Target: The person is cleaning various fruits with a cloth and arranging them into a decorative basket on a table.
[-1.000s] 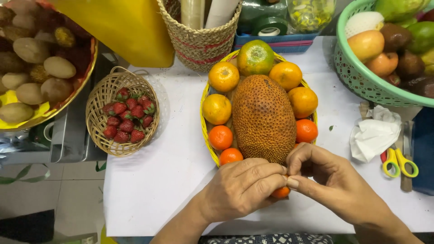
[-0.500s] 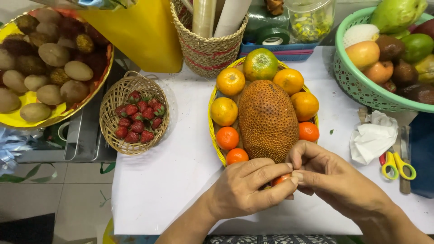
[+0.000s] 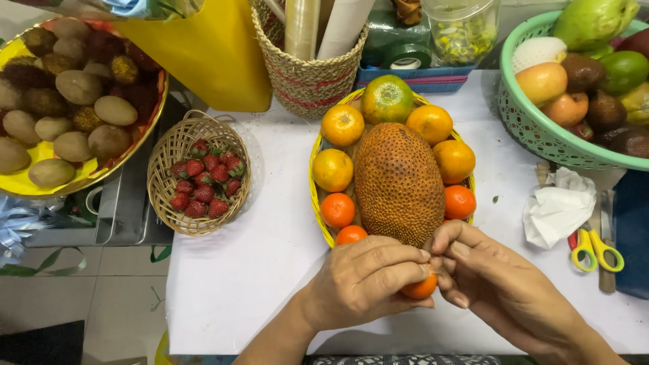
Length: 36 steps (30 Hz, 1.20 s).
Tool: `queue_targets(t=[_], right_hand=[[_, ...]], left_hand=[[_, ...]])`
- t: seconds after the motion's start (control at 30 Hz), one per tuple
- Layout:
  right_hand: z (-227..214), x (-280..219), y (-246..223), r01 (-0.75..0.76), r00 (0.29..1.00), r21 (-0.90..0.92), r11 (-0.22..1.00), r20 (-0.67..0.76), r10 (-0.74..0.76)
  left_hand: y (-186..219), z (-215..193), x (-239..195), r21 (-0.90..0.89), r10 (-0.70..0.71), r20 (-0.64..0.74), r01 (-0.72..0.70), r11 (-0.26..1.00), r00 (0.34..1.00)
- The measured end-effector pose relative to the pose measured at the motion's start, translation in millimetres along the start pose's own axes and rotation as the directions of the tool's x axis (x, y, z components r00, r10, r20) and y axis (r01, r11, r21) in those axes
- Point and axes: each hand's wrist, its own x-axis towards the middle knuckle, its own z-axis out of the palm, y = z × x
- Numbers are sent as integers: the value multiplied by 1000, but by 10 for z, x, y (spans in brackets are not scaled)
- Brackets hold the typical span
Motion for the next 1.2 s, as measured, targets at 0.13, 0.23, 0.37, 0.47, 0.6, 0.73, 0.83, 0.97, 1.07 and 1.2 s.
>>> queue_targets(t=[0.13, 0.23, 0.37, 0.47, 0.6, 0.73, 0.83, 0.97, 1.07, 1.2], right_hand=[[-143, -30, 120, 230, 973, -203, 952, 25, -230], [-182, -42, 183, 426, 902, -445, 788, 140, -409], [-173, -2, 233, 627, 774, -482, 612, 299, -557], [-230, 40, 257, 649, 758, -464, 603, 326, -565], [-281, 102, 256, 649, 758, -480, 591, 332, -562], [-256, 140, 252, 639, 769, -425, 642, 315, -557], [-193, 148, 188, 589, 807, -372, 717, 309, -503], [-140, 163, 23, 535, 843, -509, 674, 369, -390], [-154, 182, -67, 517, 853, -571, 637, 410, -323], [-143, 182, -168, 436, 889, -616, 656, 406, -209]], left_hand=[[7, -70, -11, -154, -118, 22, 120, 981, 993], [15, -69, -2, -197, -161, 1, 158, 968, 987], [26, -45, 12, -339, -190, 18, 185, 922, 982], [30, -38, 13, -380, -215, 33, 211, 901, 976], [37, -40, 14, -445, -262, 72, 266, 855, 962], [20, -22, 0, -434, -263, 84, 273, 858, 961], [17, -29, 12, -400, -250, 99, 268, 877, 963], [5, -26, 20, -387, -215, 124, 247, 888, 969], [3, -12, 6, -387, -197, 153, 242, 890, 968], [9, -21, 21, -386, -185, 174, 240, 891, 967]])
